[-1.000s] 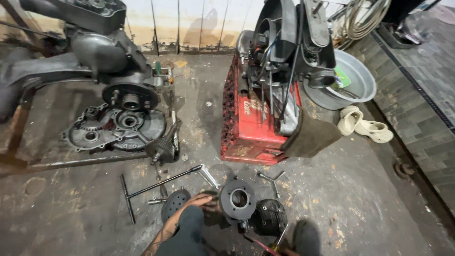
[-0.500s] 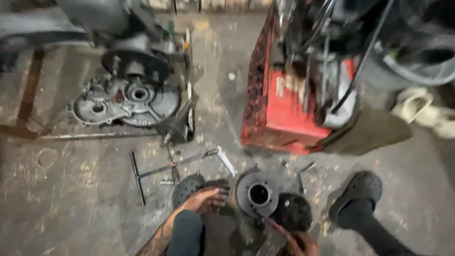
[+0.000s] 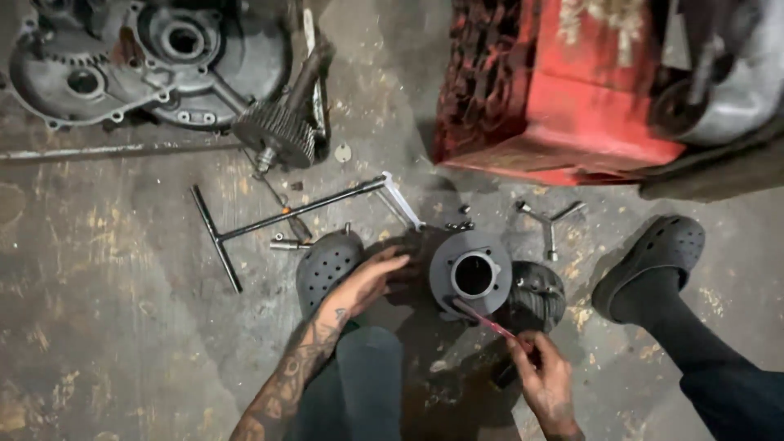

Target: The person sits on the floor and uses a small brush to clean the inside of a cylindrical engine part. They rotate the part to access different areas and continue scrubbing the interior surface.

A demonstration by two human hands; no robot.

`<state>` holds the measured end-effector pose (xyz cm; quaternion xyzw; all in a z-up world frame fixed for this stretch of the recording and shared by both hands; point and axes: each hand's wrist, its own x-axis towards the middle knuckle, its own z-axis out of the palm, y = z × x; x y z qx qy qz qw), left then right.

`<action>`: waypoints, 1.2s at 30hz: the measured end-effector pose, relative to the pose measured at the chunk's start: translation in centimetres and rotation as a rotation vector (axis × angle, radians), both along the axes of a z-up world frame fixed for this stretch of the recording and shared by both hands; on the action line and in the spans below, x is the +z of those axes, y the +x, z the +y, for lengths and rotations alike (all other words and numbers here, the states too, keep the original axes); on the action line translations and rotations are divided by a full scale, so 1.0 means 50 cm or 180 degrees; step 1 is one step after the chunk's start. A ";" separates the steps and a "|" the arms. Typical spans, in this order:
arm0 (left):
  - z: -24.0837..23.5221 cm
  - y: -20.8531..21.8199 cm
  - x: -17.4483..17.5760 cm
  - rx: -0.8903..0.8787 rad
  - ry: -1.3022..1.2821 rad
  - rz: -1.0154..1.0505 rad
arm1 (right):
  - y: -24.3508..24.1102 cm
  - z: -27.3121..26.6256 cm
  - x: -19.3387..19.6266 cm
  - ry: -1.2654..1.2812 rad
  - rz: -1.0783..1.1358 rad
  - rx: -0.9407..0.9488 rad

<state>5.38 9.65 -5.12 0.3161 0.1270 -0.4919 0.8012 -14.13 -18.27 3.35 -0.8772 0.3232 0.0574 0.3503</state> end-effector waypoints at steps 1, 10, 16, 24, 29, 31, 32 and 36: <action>-0.004 -0.005 -0.014 0.0007 0.0003 0.0038 | 0.004 0.009 0.003 0.0003 0.0038 0.0007; -0.002 -0.006 -0.002 -0.0163 0.0422 -0.0547 | 0.047 0.074 0.008 -0.0101 -0.0080 0.0067; 0.004 -0.004 0.014 -0.0322 0.0853 -0.0829 | 0.075 0.067 0.016 0.0073 -0.0394 -0.0017; 0.001 -0.003 0.029 0.0039 0.0260 -0.0498 | 0.090 0.034 0.015 -0.0011 -0.0549 -0.0202; 0.002 -0.006 0.015 0.0052 0.0222 -0.0506 | 0.078 -0.017 -0.011 0.0252 -0.0852 -0.0502; -0.002 -0.007 0.007 0.0046 0.0226 -0.0420 | 0.084 -0.017 -0.008 0.0260 -0.0890 -0.0615; -0.002 -0.006 0.010 0.0060 0.0222 -0.0369 | 0.091 -0.006 -0.002 0.0108 -0.0764 -0.0353; 0.002 0.004 0.022 -0.0272 0.0466 -0.0526 | 0.082 0.033 -0.022 0.0140 -0.0384 0.0230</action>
